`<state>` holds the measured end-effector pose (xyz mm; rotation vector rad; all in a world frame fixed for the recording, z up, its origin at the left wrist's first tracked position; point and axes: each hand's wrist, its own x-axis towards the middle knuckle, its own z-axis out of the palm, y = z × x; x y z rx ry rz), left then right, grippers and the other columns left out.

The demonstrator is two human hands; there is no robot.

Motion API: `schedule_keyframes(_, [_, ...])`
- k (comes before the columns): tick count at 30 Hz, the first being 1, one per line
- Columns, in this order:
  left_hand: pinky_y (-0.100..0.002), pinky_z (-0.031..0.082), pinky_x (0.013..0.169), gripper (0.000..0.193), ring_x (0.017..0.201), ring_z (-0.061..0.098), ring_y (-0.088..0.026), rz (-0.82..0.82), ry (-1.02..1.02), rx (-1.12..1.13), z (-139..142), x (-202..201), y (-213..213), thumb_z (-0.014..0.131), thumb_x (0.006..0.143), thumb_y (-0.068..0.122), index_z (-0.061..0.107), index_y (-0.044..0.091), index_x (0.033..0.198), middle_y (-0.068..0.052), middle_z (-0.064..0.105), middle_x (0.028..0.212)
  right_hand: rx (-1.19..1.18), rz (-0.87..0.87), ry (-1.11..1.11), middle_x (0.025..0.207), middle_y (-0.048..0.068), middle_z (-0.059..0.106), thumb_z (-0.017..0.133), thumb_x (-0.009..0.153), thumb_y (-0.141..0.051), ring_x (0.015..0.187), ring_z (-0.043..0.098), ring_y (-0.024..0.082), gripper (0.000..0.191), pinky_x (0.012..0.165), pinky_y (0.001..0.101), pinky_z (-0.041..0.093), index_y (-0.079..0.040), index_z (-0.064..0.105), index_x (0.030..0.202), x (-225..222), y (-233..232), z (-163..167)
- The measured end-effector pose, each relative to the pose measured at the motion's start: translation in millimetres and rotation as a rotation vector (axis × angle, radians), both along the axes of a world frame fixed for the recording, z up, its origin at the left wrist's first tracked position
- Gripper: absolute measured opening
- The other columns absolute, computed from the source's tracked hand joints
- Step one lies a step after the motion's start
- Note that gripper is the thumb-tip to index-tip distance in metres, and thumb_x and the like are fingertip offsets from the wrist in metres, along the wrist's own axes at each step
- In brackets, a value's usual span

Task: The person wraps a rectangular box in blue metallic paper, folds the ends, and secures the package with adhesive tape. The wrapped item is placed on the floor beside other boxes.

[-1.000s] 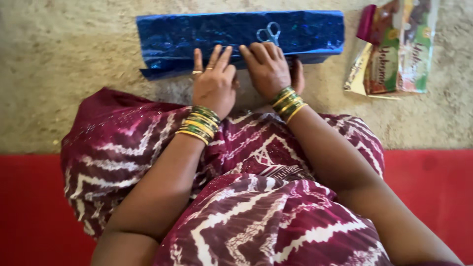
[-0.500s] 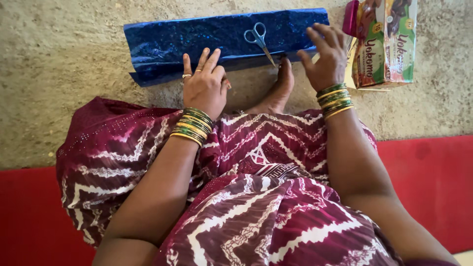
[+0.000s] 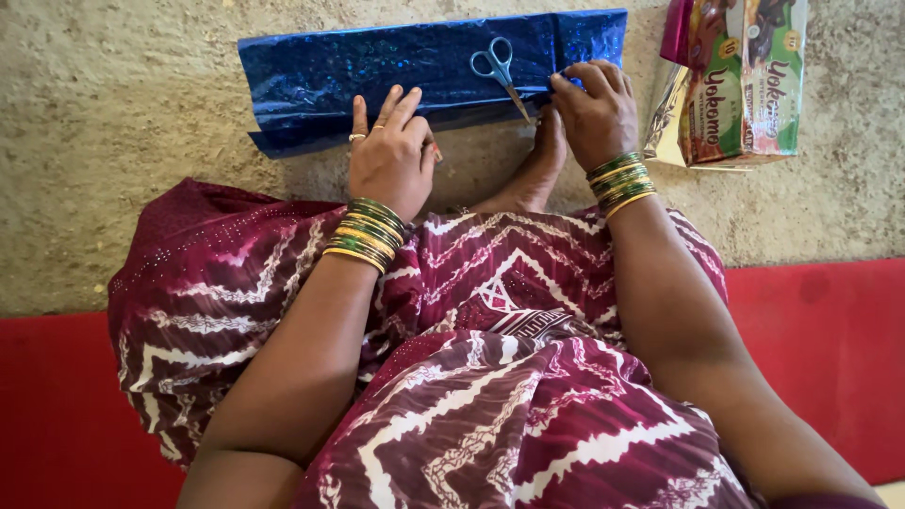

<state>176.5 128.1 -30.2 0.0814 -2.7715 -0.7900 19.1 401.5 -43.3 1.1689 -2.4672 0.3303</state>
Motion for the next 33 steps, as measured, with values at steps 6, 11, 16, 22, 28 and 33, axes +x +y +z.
schedule_keyframes(6, [-0.059, 0.017, 0.122, 0.009, 0.144, 0.045, -0.031, -0.012, 0.0, -0.013, 0, 0, 0, 0.071, 0.092, 0.016, 0.066, 0.009, 0.09, -0.014, 0.057, 0.148, -0.058, -0.036, -0.073, 0.117, 0.005, 0.068, 0.079, 0.096, -0.012, 0.114, 0.061, 0.027, 0.021, 0.1, 0.0412, 0.051, -0.013, 0.075, 0.117, 4, -1, 2])
schedule_keyframes(11, [-0.058, 0.018, 0.122, 0.011, 0.143, 0.045, -0.032, -0.008, 0.016, 0.008, -1, 0, 0, 0.072, 0.091, 0.017, 0.066, 0.008, 0.093, -0.015, 0.057, 0.147, -0.09, -0.043, -0.126, 0.124, 0.012, 0.065, 0.075, 0.092, -0.01, 0.117, 0.058, 0.033, 0.047, 0.105, 0.0449, 0.048, -0.008, 0.068, 0.139, 14, -4, 14])
schedule_keyframes(16, [-0.059, 0.021, 0.122, 0.016, 0.141, 0.047, -0.035, -0.033, 0.046, 0.029, 2, -2, -2, 0.073, 0.089, 0.018, 0.067, 0.006, 0.099, -0.017, 0.059, 0.144, -0.142, 0.137, -0.207, 0.131, 0.011, 0.065, 0.077, 0.095, -0.023, 0.121, 0.059, 0.03, 0.056, 0.109, 0.0505, 0.045, -0.012, 0.058, 0.146, 44, -40, 25])
schedule_keyframes(22, [-0.059, 0.025, 0.121, 0.013, 0.139, 0.05, -0.036, -0.009, 0.103, 0.01, 18, -5, 3, 0.074, 0.089, 0.018, 0.068, 0.007, 0.094, -0.016, 0.064, 0.135, -0.234, 0.124, -0.56, 0.123, 0.012, 0.06, 0.089, 0.079, -0.027, 0.116, 0.06, 0.027, 0.082, 0.102, 0.0496, 0.045, -0.008, 0.046, 0.146, 101, -71, 19])
schedule_keyframes(28, [-0.042, 0.054, 0.092, 0.011, 0.103, 0.066, -0.028, 0.251, -0.046, 0.448, 6, 3, 25, 0.075, 0.089, 0.02, 0.075, 0.008, 0.089, -0.01, 0.073, 0.102, -0.622, 0.081, -1.014, 0.134, 0.009, 0.065, 0.073, 0.093, -0.004, 0.115, 0.068, 0.015, 0.041, 0.098, 0.0298, 0.058, -0.002, 0.059, 0.131, 97, -75, -9])
schedule_keyframes(33, [-0.031, 0.054, 0.064, 0.019, 0.07, 0.068, -0.016, 0.325, -0.163, 1.217, -32, -5, 19, 0.075, 0.09, 0.021, 0.076, 0.003, 0.094, -0.008, 0.076, 0.08, -0.642, 0.04, -1.056, 0.121, 0.008, 0.071, 0.072, 0.096, 0.004, 0.104, 0.069, 0.012, 0.022, 0.097, 0.0267, 0.055, 0.001, 0.07, 0.118, 89, -74, -7])
